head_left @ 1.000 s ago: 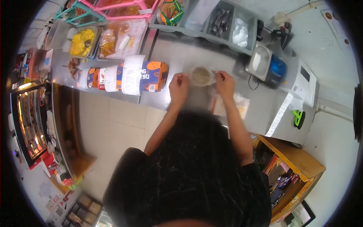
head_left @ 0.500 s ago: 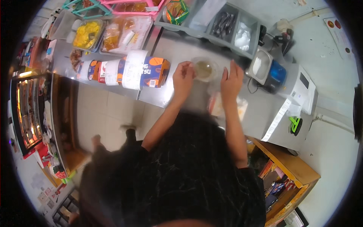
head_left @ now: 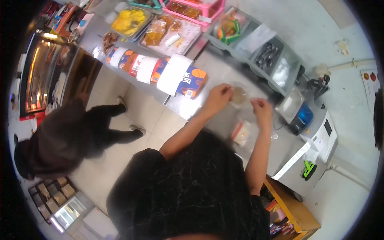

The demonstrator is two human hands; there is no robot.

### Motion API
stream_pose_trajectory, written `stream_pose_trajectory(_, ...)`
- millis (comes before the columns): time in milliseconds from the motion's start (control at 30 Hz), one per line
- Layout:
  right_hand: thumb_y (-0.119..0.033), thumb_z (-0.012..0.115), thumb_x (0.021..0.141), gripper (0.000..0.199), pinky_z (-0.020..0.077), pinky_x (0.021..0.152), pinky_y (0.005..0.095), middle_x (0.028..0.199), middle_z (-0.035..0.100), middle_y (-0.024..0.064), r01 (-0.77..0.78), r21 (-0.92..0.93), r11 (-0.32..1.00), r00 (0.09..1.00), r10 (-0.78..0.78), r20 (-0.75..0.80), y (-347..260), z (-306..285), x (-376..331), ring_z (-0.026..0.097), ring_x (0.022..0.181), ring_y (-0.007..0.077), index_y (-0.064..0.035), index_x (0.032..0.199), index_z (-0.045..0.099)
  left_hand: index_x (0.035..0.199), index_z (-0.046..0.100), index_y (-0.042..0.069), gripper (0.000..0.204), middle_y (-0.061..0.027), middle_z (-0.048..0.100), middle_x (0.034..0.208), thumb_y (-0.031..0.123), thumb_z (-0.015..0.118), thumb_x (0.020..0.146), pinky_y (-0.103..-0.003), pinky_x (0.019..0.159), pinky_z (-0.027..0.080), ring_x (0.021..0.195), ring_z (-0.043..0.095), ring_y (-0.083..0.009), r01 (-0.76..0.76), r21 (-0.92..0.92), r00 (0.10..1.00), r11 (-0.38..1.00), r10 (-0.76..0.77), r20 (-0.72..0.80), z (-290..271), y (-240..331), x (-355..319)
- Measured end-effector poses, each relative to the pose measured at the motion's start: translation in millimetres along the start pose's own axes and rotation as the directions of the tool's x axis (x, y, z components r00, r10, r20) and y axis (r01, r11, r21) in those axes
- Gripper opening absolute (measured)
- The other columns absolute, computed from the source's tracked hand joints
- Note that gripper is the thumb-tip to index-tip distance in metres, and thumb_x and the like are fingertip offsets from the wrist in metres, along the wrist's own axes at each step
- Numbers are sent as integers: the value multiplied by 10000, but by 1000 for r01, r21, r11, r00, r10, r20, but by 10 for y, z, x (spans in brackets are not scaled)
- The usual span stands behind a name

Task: The person packs a small plastic container of food and a box of snacks into a clear plastic bag. They seal the bag and place it on a wooden counter. The person then picks up a second box of snacks, places it into another clear plastic bag, and seals it. Finally, they place the second bag on the counter next to the first one.

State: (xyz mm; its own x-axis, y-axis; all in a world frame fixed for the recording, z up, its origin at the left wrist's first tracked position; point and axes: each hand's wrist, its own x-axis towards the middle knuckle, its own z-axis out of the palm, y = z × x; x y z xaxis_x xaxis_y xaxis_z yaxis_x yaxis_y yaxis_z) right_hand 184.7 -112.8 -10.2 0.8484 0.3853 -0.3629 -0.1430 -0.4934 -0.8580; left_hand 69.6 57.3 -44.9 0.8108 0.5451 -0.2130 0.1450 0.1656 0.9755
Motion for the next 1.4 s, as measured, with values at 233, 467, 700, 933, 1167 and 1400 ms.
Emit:
stream_pose_trajectory(233, -163, 607, 943, 147, 449, 672, 238, 735, 582, 16, 297, 154, 942, 949, -274, -159, -328, -117, -126, 553, 700, 96, -18, 960, 589, 1003, 611, 13, 203, -21, 608, 753, 199, 536, 974, -244, 604, 470, 659, 562, -83, -49, 5, 997, 999, 49, -64, -30, 600, -169)
stream_pose_trajectory(467, -175, 575, 957, 131, 367, 596, 212, 691, 472, -18, 345, 238, 908, 928, -294, -228, -872, -418, -656, 432, 638, 68, -47, 948, 549, 1118, 522, 10, 221, -87, 630, 878, 130, 549, 934, -299, 726, 498, 805, 613, -155, -122, -193, 976, 974, 152, 154, -45, 1311, -404)
stream_pose_trajectory(700, -152, 575, 963, 188, 405, 831, 270, 933, 567, 57, 373, 439, 817, 928, -341, -152, -1092, -395, -672, 526, 875, 142, -29, 1090, 510, 1292, 382, 45, 360, -118, 643, 1049, 38, 469, 943, -346, 744, 510, 828, 661, -196, -342, -243, 908, 908, 386, 161, -121, 1598, -397)
stream_pose_trajectory(933, -54, 502, 954, 227, 454, 884, 313, 1027, 605, 119, 428, 212, 878, 902, -402, -154, -1225, -250, -791, 574, 962, 180, -3, 1175, 494, 1308, 415, 93, 476, -102, 621, 1158, -52, 466, 858, -376, 759, 512, 851, 665, -245, -324, 50, 902, 945, 293, 316, -98, 1686, -402)
stream_pose_trajectory(1167, -73, 557, 954, 340, 448, 921, 300, 1177, 567, 142, 487, 69, 871, 873, -488, -9, -1203, -39, -778, 553, 1087, 187, 21, 1266, 461, 1256, 519, 151, 406, -54, 633, 1151, 64, 527, 860, -387, 781, 520, 920, 657, -267, -582, 266, 804, 769, 496, 327, 70, 1642, -358)
stream_pose_trajectory(1400, -55, 645, 890, 323, 471, 845, 288, 1063, 631, 120, 434, -17, 901, 898, -434, -71, -1473, 8, -639, 633, 935, 168, 26, 1182, 534, 1237, 560, 93, 434, -89, 647, 1101, 194, 659, 827, -357, 816, 509, 960, 643, -258, -506, 268, 862, 820, 470, 191, 75, 1484, -141)
